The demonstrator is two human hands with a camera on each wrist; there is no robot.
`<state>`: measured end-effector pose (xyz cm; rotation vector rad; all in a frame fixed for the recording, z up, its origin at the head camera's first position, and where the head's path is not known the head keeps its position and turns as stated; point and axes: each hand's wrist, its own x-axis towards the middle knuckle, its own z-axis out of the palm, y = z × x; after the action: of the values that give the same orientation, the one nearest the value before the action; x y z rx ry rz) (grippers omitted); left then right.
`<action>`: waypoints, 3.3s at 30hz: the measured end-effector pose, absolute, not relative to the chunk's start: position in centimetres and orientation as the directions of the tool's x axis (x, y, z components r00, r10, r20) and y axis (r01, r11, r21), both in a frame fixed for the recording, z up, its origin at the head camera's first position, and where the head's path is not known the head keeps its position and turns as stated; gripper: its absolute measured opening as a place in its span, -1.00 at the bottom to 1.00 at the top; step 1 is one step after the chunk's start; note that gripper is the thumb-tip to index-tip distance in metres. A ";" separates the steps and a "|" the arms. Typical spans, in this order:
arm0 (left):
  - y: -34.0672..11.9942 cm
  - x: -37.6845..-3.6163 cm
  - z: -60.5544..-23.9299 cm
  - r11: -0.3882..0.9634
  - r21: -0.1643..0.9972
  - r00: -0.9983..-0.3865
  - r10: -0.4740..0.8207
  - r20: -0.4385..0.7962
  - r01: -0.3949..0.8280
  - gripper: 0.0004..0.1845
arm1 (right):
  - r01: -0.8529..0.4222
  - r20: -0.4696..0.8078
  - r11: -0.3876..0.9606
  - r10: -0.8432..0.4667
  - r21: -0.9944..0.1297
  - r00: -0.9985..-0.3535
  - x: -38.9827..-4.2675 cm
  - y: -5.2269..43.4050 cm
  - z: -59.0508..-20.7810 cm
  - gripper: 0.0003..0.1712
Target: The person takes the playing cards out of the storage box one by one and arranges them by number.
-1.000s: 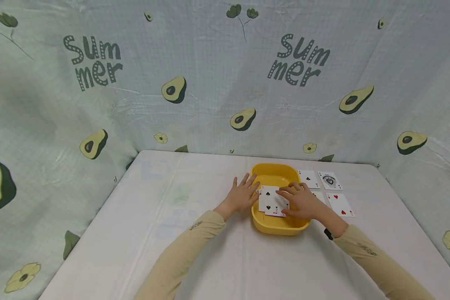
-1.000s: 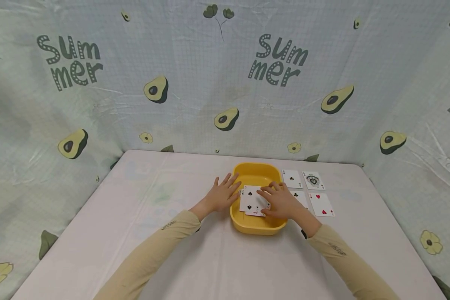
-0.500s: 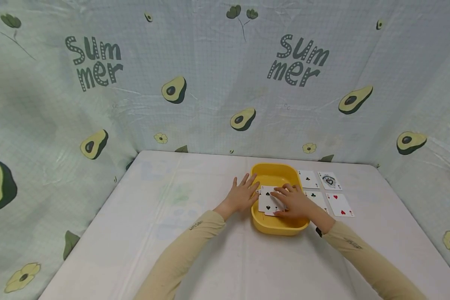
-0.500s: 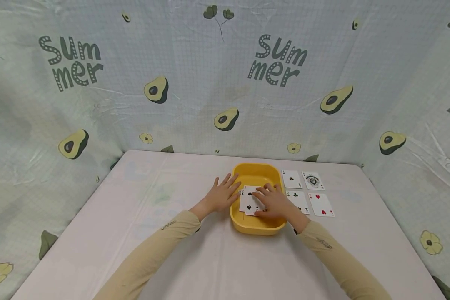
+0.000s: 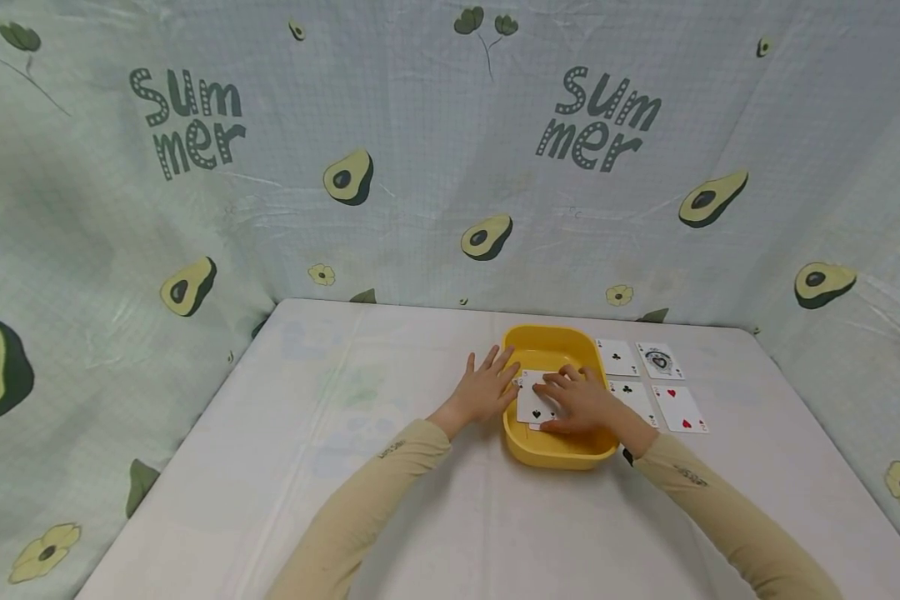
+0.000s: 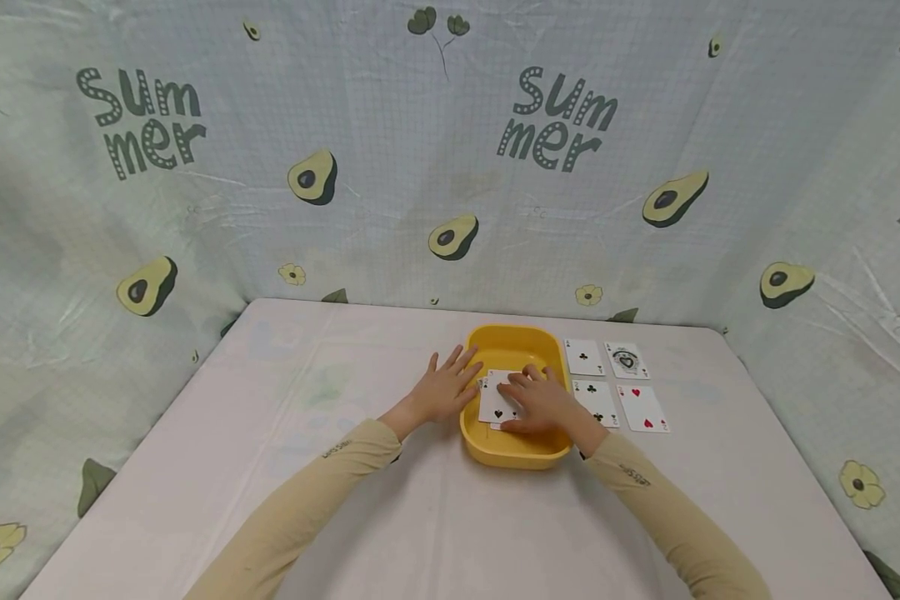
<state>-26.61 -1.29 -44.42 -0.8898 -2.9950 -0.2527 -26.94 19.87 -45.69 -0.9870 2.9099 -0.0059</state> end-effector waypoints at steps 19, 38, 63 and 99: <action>-1.2 -26.7 -44.5 0.837 0.128 -0.846 0.533 0.035 0.532 -0.50 | -0.594 -0.001 0.804 -0.595 -0.015 -0.804 -26.9 19.4 -45.5 -0.01; -1.3 -26.7 -44.5 0.832 0.129 -0.841 0.540 0.040 0.540 -0.49 | -0.554 0.103 0.833 -0.550 -0.007 -0.829 -26.2 20.4 -44.3 0.06; -1.2 -26.9 -44.7 0.828 0.147 -0.840 0.540 0.048 0.541 -0.49 | -0.508 0.156 0.859 -0.512 0.067 -0.845 -23.4 23.6 -40.8 -0.02; -1.2 -27.0 -44.9 0.825 0.155 -0.838 0.543 0.055 0.544 -0.50 | -0.474 0.289 0.874 -0.483 0.105 -0.827 -21.7 34.6 -41.7 -0.01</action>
<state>-26.99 -1.17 -44.93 -0.8916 -2.9924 -0.2576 -21.73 34.58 -41.71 -0.8755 3.3394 0.0496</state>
